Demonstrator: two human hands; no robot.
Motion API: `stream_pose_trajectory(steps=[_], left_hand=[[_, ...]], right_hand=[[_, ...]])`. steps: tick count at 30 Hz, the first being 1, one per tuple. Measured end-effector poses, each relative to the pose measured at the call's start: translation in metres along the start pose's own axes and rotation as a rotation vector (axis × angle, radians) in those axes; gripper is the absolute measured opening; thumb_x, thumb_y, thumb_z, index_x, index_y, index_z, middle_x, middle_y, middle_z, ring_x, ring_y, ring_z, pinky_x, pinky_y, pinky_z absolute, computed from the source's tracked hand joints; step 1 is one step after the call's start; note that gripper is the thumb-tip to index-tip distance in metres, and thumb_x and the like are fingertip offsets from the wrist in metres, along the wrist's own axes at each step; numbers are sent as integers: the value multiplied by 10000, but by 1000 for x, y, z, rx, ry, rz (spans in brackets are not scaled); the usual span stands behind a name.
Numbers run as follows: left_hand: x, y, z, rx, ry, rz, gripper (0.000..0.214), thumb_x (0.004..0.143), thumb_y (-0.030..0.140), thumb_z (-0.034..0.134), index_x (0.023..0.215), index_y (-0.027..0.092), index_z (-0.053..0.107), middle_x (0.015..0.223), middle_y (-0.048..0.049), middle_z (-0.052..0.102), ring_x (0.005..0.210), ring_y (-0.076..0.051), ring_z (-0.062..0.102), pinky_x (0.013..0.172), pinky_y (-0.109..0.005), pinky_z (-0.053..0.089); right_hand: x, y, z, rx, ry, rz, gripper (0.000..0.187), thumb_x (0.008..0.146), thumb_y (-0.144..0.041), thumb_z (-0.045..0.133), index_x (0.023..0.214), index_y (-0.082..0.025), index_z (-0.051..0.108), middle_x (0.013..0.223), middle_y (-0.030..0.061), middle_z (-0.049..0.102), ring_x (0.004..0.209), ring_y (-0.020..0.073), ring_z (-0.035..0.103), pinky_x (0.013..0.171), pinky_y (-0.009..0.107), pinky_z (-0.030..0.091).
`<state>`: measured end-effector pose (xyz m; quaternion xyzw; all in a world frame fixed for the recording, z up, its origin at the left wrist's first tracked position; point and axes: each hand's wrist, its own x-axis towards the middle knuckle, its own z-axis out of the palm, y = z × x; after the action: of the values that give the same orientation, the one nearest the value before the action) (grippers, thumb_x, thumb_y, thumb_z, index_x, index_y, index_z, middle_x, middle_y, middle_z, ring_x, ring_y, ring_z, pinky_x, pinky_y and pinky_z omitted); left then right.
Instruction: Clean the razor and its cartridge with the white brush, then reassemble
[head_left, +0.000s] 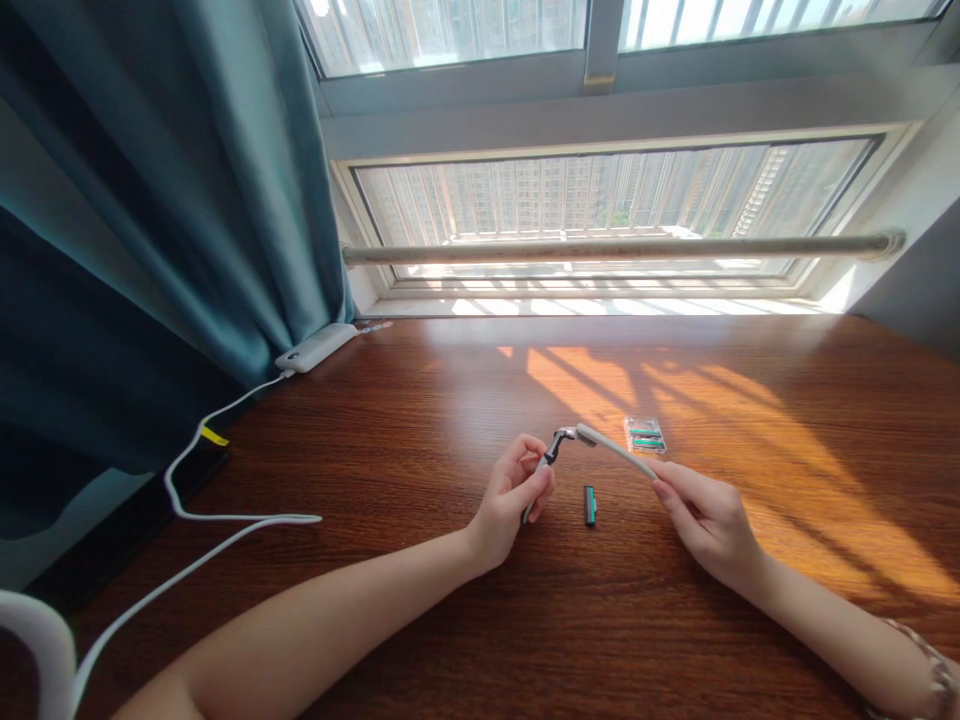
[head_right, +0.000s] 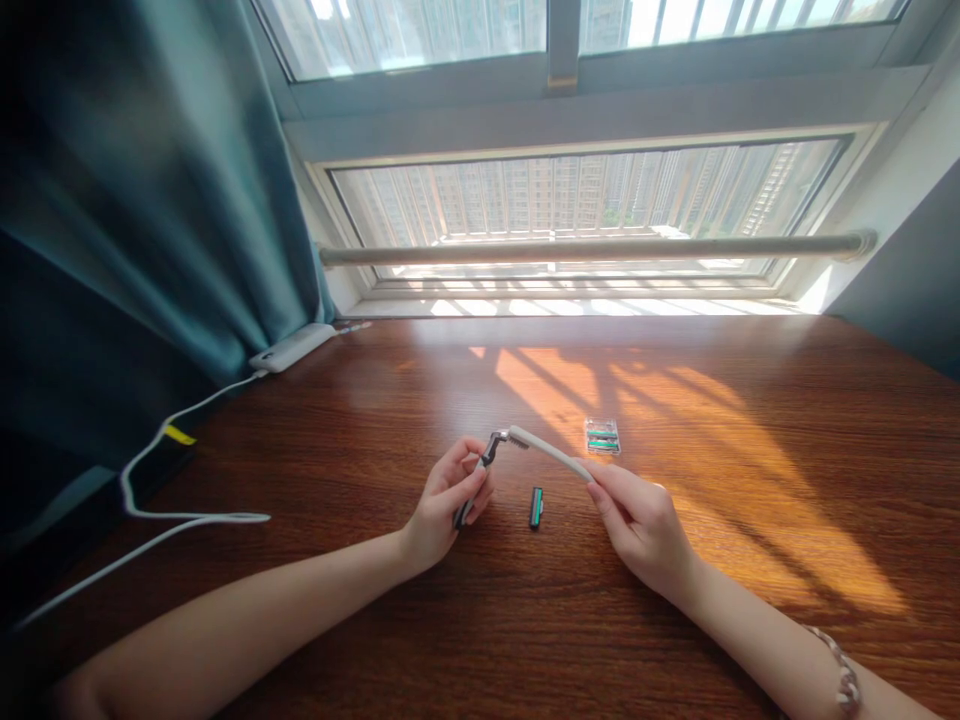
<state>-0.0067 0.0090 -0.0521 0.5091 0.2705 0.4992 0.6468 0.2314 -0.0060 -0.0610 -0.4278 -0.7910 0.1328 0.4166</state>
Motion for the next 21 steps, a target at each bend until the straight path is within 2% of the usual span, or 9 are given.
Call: stream_pose_trajectory(steps=[10,21], left_hand=[[0,2,1,-2,14,-19,148,836,283,492,847,183,384,534,72,376,403,-41,285,356,-155,203],[2,4,0,-46,-25,-43,136,848,296,457,839,172,402,489,74,381,338,-37,279,330,-164,167]], right_hand=[[1,1,0,-55,23,50,284,867,-217,448,1117,-205,581,951,52,662,885,182,621,731,246,494],[2,-1,0,-46,42,81,282,863,-219,458,1117,-201,577,1032,59,643,896,183,617,750,255,487]])
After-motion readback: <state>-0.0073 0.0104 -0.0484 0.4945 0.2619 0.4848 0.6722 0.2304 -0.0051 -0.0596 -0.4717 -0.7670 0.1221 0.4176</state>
